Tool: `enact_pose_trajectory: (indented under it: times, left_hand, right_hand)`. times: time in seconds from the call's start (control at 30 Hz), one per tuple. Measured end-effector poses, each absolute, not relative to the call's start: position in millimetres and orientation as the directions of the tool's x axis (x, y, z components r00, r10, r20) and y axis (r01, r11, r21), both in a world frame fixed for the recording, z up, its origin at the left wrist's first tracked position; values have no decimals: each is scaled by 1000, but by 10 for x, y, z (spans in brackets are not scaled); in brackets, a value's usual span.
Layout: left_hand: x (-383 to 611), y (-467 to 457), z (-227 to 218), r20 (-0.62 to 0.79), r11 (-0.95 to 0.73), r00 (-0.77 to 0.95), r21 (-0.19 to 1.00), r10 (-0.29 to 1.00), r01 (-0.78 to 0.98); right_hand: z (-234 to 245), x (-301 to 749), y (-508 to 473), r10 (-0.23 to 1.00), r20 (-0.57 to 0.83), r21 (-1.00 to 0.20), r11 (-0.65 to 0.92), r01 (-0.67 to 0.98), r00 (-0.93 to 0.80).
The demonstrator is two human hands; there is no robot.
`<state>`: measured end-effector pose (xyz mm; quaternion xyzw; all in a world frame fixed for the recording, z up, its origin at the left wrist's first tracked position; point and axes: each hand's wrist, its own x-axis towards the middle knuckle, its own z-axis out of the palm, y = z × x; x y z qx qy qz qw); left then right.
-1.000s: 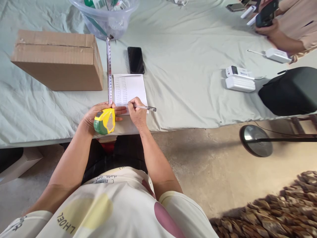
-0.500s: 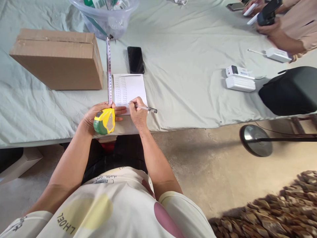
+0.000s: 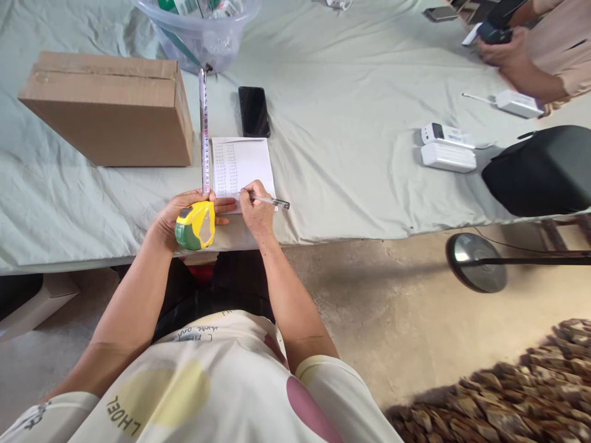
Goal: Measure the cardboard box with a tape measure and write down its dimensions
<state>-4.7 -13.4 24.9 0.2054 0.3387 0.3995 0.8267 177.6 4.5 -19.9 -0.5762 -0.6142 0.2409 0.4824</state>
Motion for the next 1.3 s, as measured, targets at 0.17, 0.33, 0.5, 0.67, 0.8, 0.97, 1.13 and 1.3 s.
enact_pose_trajectory:
  times: [0.17,0.33,0.5,0.67,0.8,0.97,1.13,1.3]
  left_hand:
    - [-30,-163,281,-409,582,417,624,812,-522]
    - [-33,-156,274,-410,589,426,621,806,-517]
    - [-28,-163,288,-399,575,418,634,816,-518]
    - [-22,-177,323,-416,587,416,621,808,-519]
    - [-31,-186,334,-401,571,411,641,819,-512]
    - [-53,-222,315,-358,547,422,652,833,-525]
    - [-72,-249,258,-278,516,458,652,844,-555]
    - [-74,-259,253,-250,519,489,651,836,-554]
  right_hand:
    - [-198,1776,36,943,310,-848,219,484,117]
    - [-205,1781,39,941,318,-839,222,496,117]
    - [-206,1787,38,936,333,-845,242,476,114]
    - [-178,1798,19,935,291,-906,202,371,201]
    - [-162,1799,9,937,265,-928,183,324,229]
    - [-160,1807,13,942,261,-928,184,324,211]
    - [-194,1784,7,924,283,-917,182,354,259]
    - [-153,1890,-2,916,338,-827,178,534,217]
